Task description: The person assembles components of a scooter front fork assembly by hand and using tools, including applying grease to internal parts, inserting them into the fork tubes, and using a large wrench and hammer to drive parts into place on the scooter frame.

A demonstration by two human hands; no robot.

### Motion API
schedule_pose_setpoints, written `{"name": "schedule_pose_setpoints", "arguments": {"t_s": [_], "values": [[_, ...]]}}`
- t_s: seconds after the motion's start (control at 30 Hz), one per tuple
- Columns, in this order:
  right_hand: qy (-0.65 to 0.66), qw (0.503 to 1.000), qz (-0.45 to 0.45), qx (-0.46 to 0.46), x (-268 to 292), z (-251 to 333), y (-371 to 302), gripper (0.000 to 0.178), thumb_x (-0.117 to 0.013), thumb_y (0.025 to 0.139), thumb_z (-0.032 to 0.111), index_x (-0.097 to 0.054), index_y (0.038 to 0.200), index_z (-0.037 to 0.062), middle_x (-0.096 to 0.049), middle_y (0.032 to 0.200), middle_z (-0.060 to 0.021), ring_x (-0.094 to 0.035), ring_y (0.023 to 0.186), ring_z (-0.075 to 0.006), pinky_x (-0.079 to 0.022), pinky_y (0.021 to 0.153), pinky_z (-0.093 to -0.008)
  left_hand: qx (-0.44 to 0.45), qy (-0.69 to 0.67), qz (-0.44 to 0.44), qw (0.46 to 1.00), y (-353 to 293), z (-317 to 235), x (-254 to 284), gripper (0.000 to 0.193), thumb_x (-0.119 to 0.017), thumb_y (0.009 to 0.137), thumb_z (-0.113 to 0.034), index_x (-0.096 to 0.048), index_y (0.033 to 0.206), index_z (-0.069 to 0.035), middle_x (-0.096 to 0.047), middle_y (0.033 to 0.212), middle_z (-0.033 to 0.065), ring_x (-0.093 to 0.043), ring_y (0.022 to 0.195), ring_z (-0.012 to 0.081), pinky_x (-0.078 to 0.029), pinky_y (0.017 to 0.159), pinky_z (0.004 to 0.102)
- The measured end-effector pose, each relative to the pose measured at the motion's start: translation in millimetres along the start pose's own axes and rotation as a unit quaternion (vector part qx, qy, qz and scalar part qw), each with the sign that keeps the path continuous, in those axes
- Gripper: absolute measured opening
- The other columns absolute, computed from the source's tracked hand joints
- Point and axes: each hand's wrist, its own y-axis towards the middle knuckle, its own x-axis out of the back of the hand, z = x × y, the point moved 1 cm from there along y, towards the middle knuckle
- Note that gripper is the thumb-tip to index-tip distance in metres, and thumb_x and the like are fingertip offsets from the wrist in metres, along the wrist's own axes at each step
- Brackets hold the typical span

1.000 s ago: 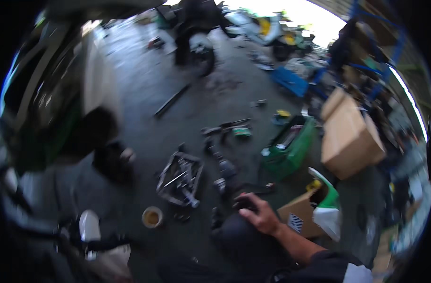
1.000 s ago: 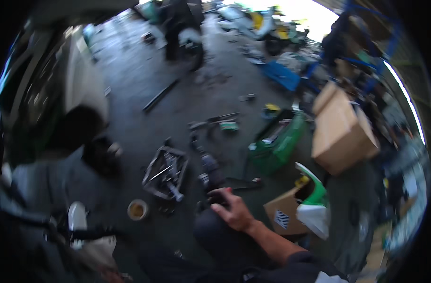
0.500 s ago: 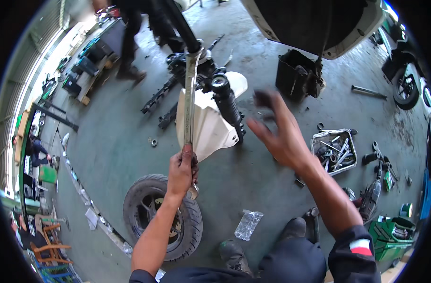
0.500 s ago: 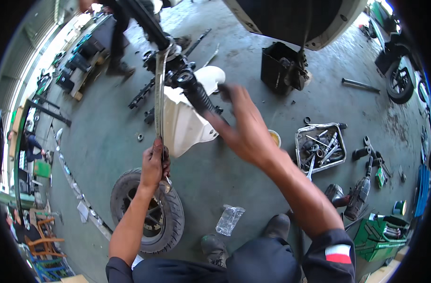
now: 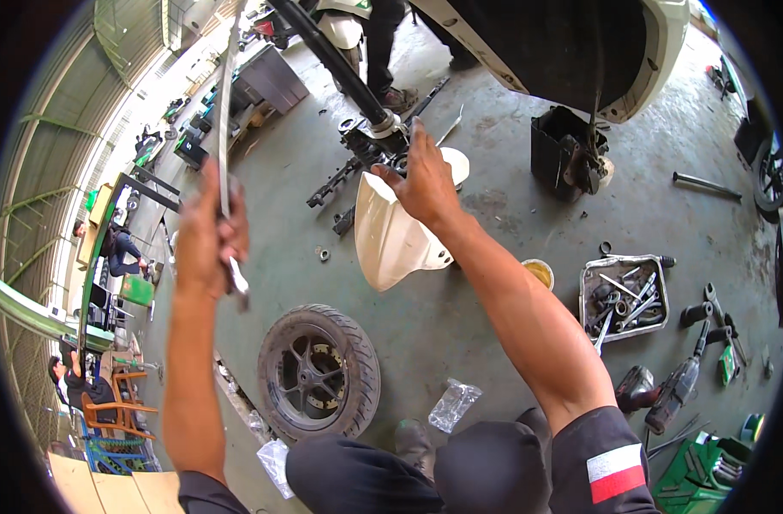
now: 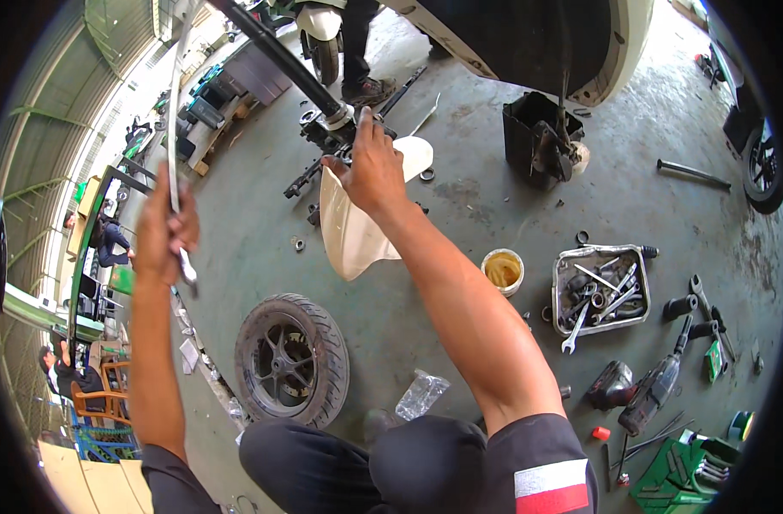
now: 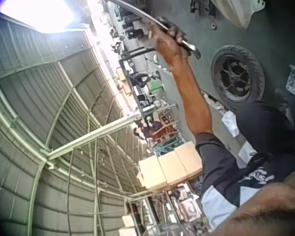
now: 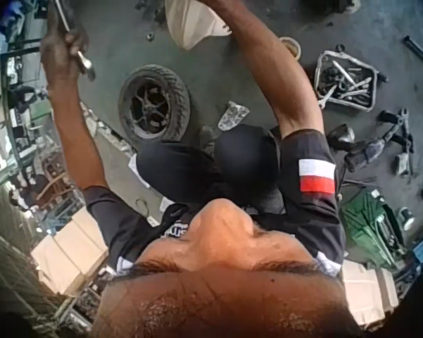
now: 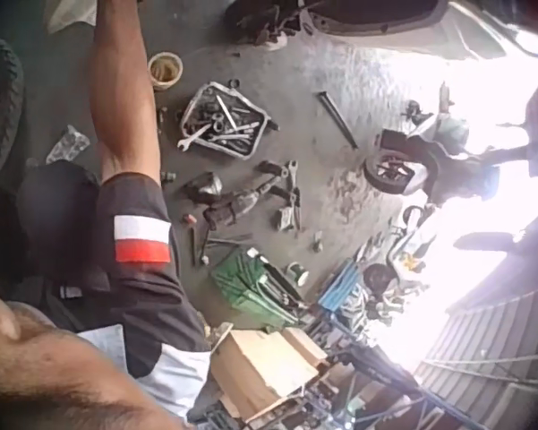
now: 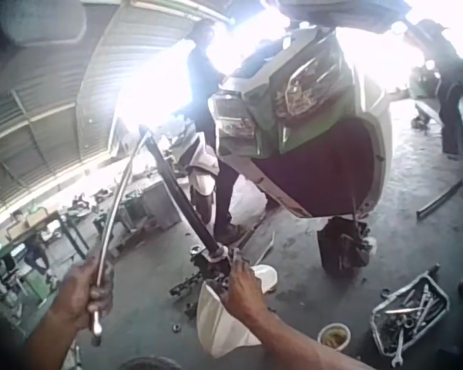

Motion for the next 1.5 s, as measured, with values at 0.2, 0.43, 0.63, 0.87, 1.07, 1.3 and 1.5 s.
{"name": "schedule_pose_setpoints", "arguments": {"t_s": [0.2, 0.43, 0.63, 0.87, 1.07, 1.3, 1.5], "values": [[-0.003, 1.000, 0.008, 0.014, 13, -6, 6, 0.098, -0.076, 0.078, 0.044, -0.024, 0.143, -0.0082, -0.052, 0.124, -0.0240, -0.053, 0.113, -0.0395, -0.045, 0.088, -0.0530, -0.211, -0.089, 0.054, 0.972, 16, -93, 6, 0.037, -0.040, 0.104, -0.040, -0.047, 0.090, -0.006, -0.031, 0.054, -0.0088, -0.028, 0.037, 0.0010, -0.031, 0.039, 0.0185], [-0.050, 0.997, 0.052, 0.005, 17, -4, 8, 0.101, -0.075, 0.079, 0.047, -0.022, 0.144, -0.0094, -0.051, 0.128, -0.0270, -0.053, 0.116, -0.0405, -0.043, 0.094, -0.0523, -0.215, -0.158, 0.033, 0.963, -41, -5, 17, 0.045, -0.033, 0.103, -0.050, -0.046, 0.085, -0.011, -0.031, 0.052, -0.0071, -0.028, 0.036, 0.0052, -0.031, 0.039, 0.0230], [-0.097, 0.989, 0.106, 0.020, 32, -12, 26, 0.104, -0.076, 0.077, 0.048, -0.021, 0.142, -0.0118, -0.049, 0.130, -0.0335, -0.051, 0.120, -0.0455, -0.042, 0.101, -0.0462, 0.022, -0.067, -0.016, 0.997, -142, 223, 0, 0.044, -0.042, 0.103, -0.042, -0.051, 0.079, -0.006, -0.046, 0.054, 0.0010, -0.041, 0.038, 0.0095, -0.034, 0.036, 0.0244], [-0.125, 0.974, 0.187, -0.030, 46, 9, 40, 0.101, -0.071, 0.080, 0.055, -0.026, 0.141, -0.0125, -0.053, 0.127, -0.0334, -0.053, 0.120, -0.0392, -0.040, 0.105, -0.0391, 0.372, -0.264, -0.054, 0.888, -210, 368, -64, 0.046, -0.043, 0.101, -0.047, -0.045, 0.078, -0.007, -0.039, 0.053, 0.0006, -0.040, 0.038, 0.0109, -0.036, 0.037, 0.0260], [-0.150, 0.971, 0.179, 0.038, 35, -1, 78, 0.072, -0.072, 0.083, 0.047, -0.050, 0.118, -0.0117, -0.062, 0.109, -0.0309, -0.062, 0.104, -0.0369, -0.048, 0.090, -0.0406, 0.405, -0.228, -0.017, 0.885, -232, 437, -74, 0.044, -0.047, 0.101, -0.043, -0.043, 0.077, -0.006, -0.041, 0.053, 0.0013, -0.044, 0.039, 0.0131, -0.040, 0.037, 0.0285], [-0.108, 0.966, 0.219, 0.084, 16, 7, 105, 0.048, -0.078, 0.081, 0.031, -0.063, 0.108, -0.0050, -0.068, 0.102, -0.0196, -0.065, 0.097, -0.0245, -0.048, 0.089, -0.0358, 0.424, -0.262, -0.002, 0.867, -229, 431, -76, 0.041, -0.048, 0.100, -0.040, -0.044, 0.078, -0.006, -0.043, 0.054, 0.0020, -0.047, 0.039, 0.0143, -0.043, 0.037, 0.0303], [-0.085, 0.962, 0.259, 0.024, 19, 6, 113, 0.050, -0.078, 0.081, 0.028, -0.062, 0.114, -0.0056, -0.070, 0.102, -0.0132, -0.065, 0.091, -0.0171, -0.050, 0.087, -0.0319, 0.441, -0.265, 0.006, 0.857, -229, 432, -73, 0.041, -0.048, 0.100, -0.041, -0.045, 0.080, -0.005, -0.043, 0.055, 0.0023, -0.048, 0.039, 0.0144, -0.044, 0.038, 0.0308]]}}
